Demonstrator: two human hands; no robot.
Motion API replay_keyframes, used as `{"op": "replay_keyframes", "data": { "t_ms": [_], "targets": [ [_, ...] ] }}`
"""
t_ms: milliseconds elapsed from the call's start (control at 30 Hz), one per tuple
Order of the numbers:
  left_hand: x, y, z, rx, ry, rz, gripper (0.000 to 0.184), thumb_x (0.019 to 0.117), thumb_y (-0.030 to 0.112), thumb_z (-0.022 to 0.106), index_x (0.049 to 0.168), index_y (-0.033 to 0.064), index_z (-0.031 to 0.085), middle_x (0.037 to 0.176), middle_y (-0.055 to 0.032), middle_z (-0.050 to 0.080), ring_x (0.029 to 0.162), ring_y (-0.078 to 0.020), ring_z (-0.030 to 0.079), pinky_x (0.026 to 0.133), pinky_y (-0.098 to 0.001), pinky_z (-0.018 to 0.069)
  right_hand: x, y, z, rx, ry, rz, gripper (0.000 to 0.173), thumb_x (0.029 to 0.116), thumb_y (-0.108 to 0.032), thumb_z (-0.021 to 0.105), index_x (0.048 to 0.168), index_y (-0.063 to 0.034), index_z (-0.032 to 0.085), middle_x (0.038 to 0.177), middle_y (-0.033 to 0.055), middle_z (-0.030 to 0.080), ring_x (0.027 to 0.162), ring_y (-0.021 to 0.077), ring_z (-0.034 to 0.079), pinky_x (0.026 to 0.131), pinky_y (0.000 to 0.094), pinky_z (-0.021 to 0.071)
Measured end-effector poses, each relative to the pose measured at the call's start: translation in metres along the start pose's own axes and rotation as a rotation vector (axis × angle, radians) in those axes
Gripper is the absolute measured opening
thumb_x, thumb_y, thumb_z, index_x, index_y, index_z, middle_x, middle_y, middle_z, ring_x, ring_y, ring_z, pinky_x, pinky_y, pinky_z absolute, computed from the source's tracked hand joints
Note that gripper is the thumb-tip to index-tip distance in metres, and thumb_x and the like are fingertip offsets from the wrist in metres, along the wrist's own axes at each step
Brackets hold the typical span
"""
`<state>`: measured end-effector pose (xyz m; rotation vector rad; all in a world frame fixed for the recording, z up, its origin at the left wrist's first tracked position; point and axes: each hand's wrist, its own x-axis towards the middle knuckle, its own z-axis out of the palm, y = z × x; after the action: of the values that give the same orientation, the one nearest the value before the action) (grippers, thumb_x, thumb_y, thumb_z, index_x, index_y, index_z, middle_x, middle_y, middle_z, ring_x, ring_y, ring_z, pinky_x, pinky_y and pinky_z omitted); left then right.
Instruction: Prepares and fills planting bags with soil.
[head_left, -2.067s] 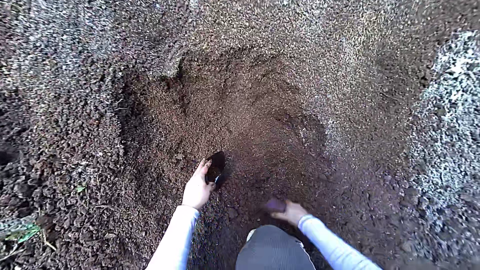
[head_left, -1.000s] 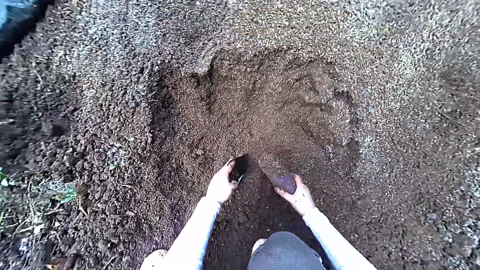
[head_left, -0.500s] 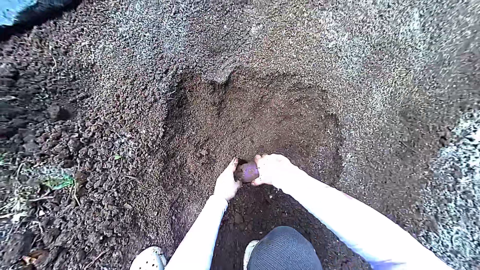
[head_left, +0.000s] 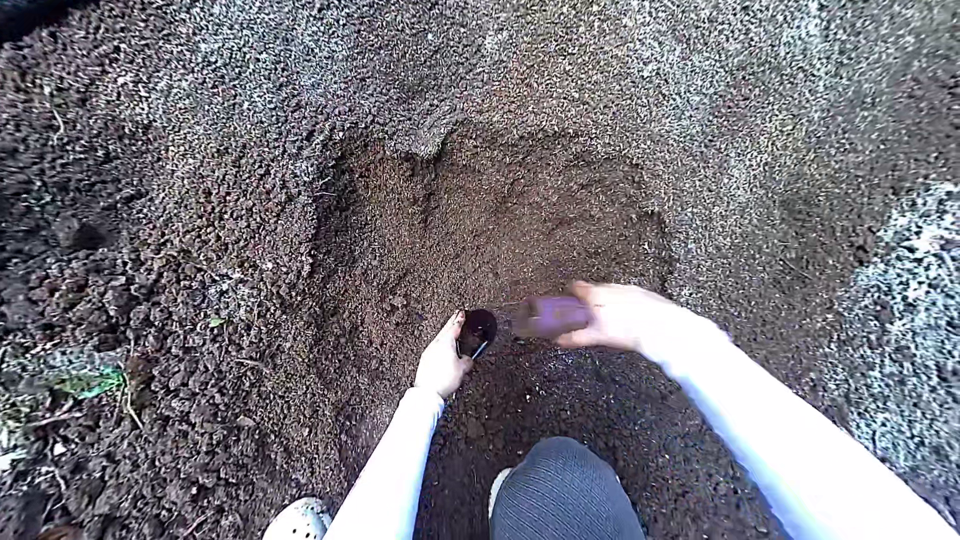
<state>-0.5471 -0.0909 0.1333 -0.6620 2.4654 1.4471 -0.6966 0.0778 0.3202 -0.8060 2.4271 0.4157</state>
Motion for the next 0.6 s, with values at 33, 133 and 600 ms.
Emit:
{"op": "replay_keyframes", "data": {
  "t_ms": [33,133,600],
  "targets": [
    [0.000,0.000,0.000,0.008,-0.004,-0.002,0.083,0.0930,0.007,0.066,0.165,0.0144,0.025,0.171,-0.0021,0.024,0.154,-0.0184,0.032,0.125,-0.0413,0.0285,-0.012,0.048,0.014,0.125,0.051,0.068,0.087,0.0819,-0.066,0.076,0.143,-0.0089,0.053,0.126,0.0254,0.065,0.118,0.0434,0.063,0.098,0.0658,0.0484],
    [0.000,0.002,-0.002,0.028,0.000,-0.016,0.080,0.0935,0.007,0.066,0.164,0.0159,0.028,0.170,-0.0026,0.027,0.152,-0.0213,0.036,0.123,-0.0449,0.0318,-0.080,0.185,0.100,0.671,0.363,0.453,0.097,0.0847,-0.058,0.073,0.158,-0.0104,0.032,0.130,0.0318,0.059,0.097,0.0409,0.066,0.079,0.0600,0.0549],
    [0.011,-0.007,0.010,0.191,0.045,-0.104,0.053,0.1009,0.017,0.058,0.153,0.0165,0.050,0.158,-0.0150,0.047,0.144,-0.0372,0.046,0.114,-0.0624,0.0372,0.050,0.108,0.313,0.855,0.115,0.593,0.094,0.0868,-0.055,0.077,0.151,0.0029,0.042,0.144,0.0277,0.055,0.134,0.0396,0.055,0.114,0.0550,0.0415]
  ]
}}
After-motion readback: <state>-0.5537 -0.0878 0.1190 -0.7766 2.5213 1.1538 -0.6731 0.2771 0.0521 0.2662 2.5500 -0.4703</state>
